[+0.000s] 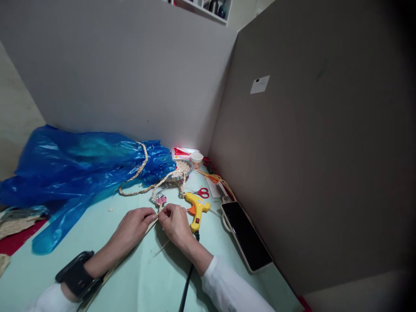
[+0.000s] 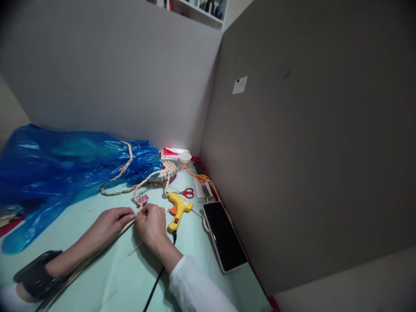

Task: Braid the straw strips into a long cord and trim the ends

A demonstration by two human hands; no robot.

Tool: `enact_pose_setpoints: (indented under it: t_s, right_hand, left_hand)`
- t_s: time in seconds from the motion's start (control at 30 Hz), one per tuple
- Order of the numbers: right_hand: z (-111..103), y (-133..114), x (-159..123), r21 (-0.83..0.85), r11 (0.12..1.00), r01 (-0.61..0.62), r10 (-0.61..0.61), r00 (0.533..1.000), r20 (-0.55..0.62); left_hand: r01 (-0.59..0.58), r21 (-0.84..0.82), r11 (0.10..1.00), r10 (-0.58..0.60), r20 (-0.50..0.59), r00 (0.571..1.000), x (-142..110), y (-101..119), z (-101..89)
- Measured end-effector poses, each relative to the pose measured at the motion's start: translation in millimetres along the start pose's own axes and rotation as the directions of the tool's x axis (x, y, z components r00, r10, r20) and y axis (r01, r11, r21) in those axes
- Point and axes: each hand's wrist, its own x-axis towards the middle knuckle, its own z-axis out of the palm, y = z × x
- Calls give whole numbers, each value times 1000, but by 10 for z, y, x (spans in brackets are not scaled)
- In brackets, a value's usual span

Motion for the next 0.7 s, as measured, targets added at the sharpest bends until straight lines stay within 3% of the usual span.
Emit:
enact_pose_setpoints:
  t_s: [0.27, 0.43, 0.7]
  right_hand:
    - [-27, -8, 18, 34, 999, -17, 16, 1000, 20]
    - [-21, 0, 4, 99, 995, -31, 31, 1000, 3]
    - [22, 132, 90, 316, 939, -132, 108, 990, 92]
  left_hand:
    - [39, -34, 999, -37, 49, 998, 77, -38, -85]
    - [42, 121, 992, -45, 17, 999, -74, 187, -2]
    - [16, 384, 923, -53, 87, 995, -314, 464, 185]
